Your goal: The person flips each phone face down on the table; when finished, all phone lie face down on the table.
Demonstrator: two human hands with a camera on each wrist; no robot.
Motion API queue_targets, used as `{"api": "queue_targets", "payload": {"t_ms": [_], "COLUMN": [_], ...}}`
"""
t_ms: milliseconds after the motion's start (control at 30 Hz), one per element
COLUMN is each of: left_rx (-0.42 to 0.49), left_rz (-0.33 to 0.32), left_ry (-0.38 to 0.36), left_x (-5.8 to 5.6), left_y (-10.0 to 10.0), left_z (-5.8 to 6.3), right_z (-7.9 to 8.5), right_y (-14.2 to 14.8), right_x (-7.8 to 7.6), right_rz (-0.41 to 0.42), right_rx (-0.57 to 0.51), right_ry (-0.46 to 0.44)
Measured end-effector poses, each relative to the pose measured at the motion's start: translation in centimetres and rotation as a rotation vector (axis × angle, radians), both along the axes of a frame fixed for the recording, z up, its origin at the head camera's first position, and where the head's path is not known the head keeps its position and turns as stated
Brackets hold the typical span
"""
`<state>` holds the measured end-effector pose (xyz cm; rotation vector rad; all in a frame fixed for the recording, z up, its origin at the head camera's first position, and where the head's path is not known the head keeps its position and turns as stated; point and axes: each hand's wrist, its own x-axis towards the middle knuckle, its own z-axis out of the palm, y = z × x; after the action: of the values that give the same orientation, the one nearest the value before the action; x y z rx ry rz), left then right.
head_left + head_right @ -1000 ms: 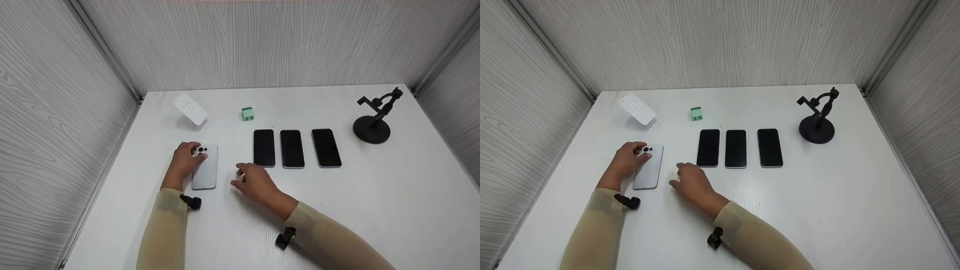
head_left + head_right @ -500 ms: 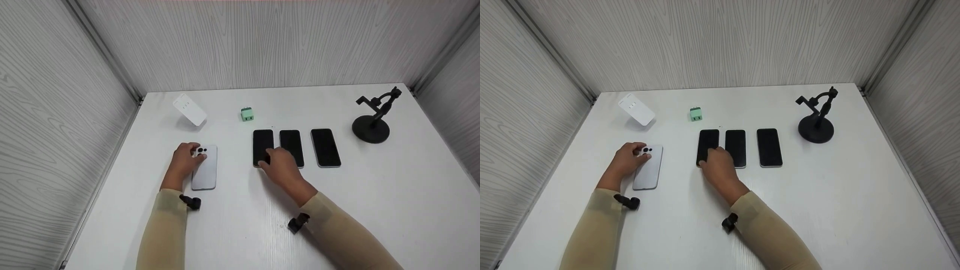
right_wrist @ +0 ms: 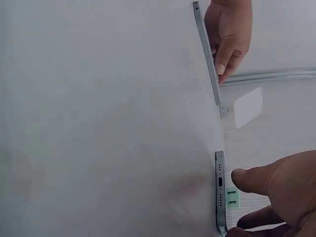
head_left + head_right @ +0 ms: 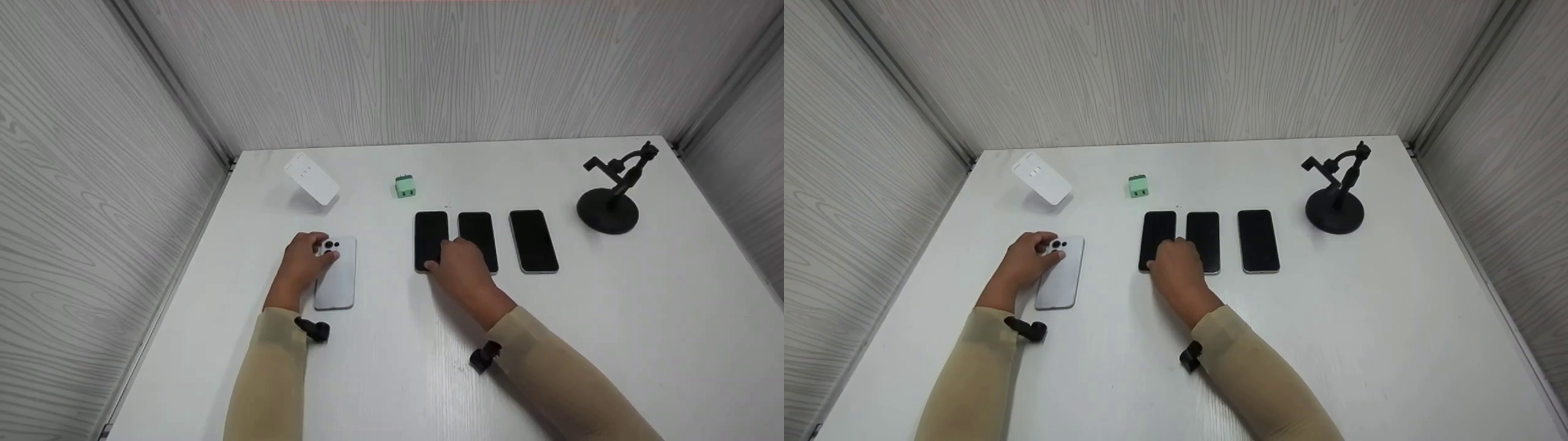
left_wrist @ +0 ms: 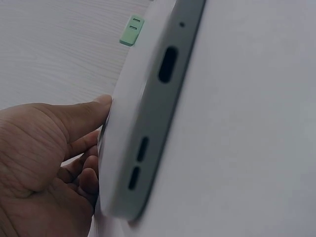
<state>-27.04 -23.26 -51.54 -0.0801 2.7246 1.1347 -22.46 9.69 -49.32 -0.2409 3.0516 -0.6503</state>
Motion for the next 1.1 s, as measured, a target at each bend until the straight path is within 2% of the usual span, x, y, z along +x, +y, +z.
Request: {"api": "queue_targets", "payload": {"t_ms": [367, 533, 633, 733, 867, 1000, 1100], "left_rx": [-0.015, -0.076, -0.11, -0.142, -0.187, -0.23, -0.25], "left_rz": [0.039, 0.087, 0.076, 0.001, -0.151, -0.304, -0.387], "left_ry": [-0.011, 0.034, 0.09, 0.103, 0.068, 0.06, 0.054], "left_x": [-0.4, -0.6, -0.7, -0.6, -0.6, -0.8, -1.0], "left_y": [0.4, 2.3, 4.0, 6.0, 8.7, 10.9, 12.1], "left_z": [0.3, 0.7, 0.9, 1.5, 2.2, 2.1, 2.0], "right_z": [-0.3, -0.6, -0.7, -0.6, -0.5, -0.6, -0.8], "right_y": [0.0, 0.0, 0.0, 0.2, 0.3, 0.3, 0.4], "right_x": [-0.4, -0.5, -0.5, -0.5, -0.5, -0.5, -0.5], "right_rz": [-0.018, -0.022, -0.021, -0.014, -0.013, -0.022, -0.023], "right_rx": [-0.002, 0.01, 0.006, 0.0, -0.013, -0.035, -0.043], "right_ry": [-0.024, -0.029, -0.03, -0.029, -0.031, -0.036, -0.03]}}
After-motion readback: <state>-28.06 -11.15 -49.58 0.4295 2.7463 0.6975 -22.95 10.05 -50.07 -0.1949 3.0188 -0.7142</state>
